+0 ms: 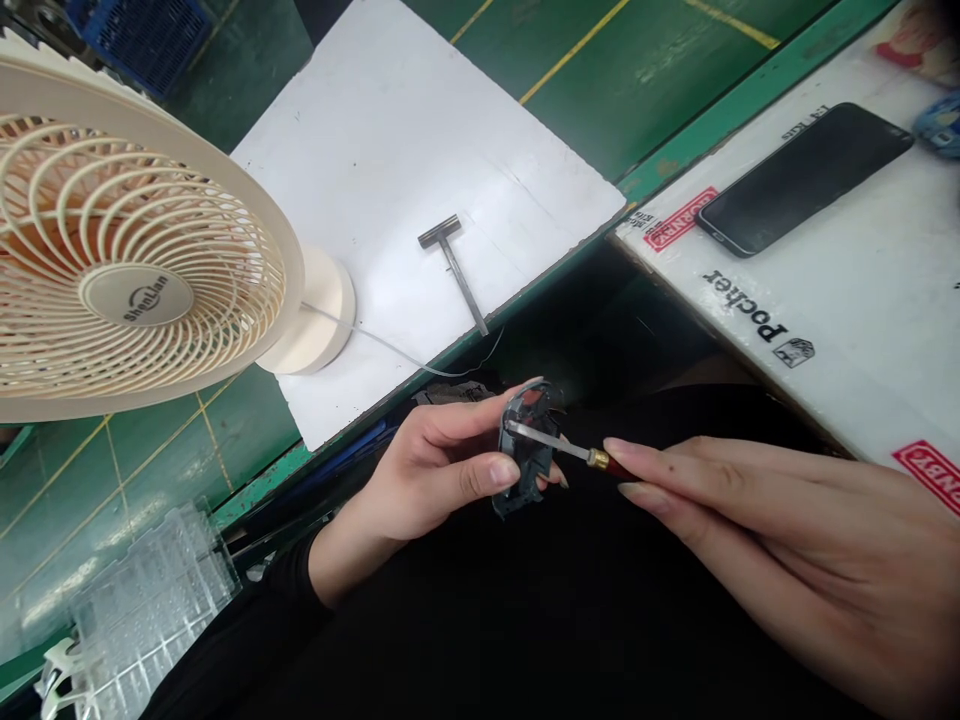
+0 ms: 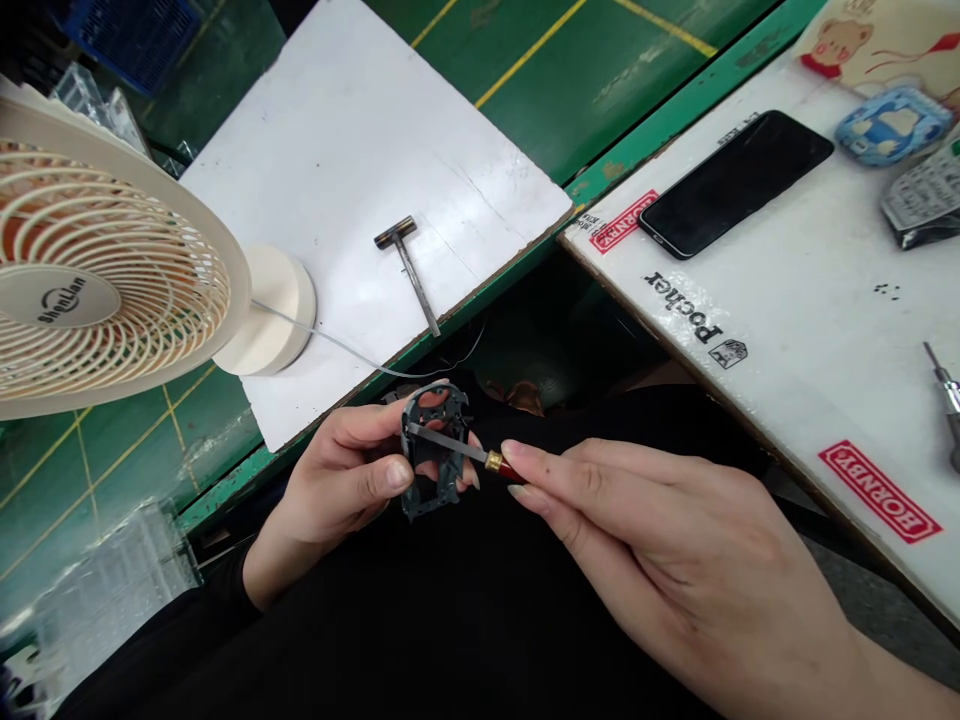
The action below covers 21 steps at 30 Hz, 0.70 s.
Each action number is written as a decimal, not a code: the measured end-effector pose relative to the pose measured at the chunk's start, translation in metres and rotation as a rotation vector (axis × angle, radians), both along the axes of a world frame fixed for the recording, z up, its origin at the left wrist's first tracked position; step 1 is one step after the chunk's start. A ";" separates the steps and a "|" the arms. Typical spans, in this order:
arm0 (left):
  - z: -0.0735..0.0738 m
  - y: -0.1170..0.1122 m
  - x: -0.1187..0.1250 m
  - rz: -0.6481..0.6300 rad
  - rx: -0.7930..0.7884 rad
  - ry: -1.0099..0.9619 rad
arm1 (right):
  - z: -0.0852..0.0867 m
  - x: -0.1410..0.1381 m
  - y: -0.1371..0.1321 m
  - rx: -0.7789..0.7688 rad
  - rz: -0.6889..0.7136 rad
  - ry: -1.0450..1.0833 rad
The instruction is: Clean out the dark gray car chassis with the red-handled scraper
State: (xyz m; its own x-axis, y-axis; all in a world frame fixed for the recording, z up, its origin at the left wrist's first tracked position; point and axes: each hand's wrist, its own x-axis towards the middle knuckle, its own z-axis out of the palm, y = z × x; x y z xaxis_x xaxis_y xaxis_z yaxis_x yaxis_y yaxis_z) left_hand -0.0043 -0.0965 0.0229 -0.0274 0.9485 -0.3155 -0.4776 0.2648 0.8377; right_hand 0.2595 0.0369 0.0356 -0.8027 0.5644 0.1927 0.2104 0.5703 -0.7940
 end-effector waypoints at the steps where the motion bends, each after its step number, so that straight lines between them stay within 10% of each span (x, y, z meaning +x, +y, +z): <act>1: 0.000 0.000 0.001 0.017 0.005 0.028 | 0.000 -0.001 -0.002 0.003 -0.012 0.006; 21: -0.001 0.008 0.007 0.075 0.003 -0.093 | 0.002 -0.010 0.002 -0.025 -0.014 -0.037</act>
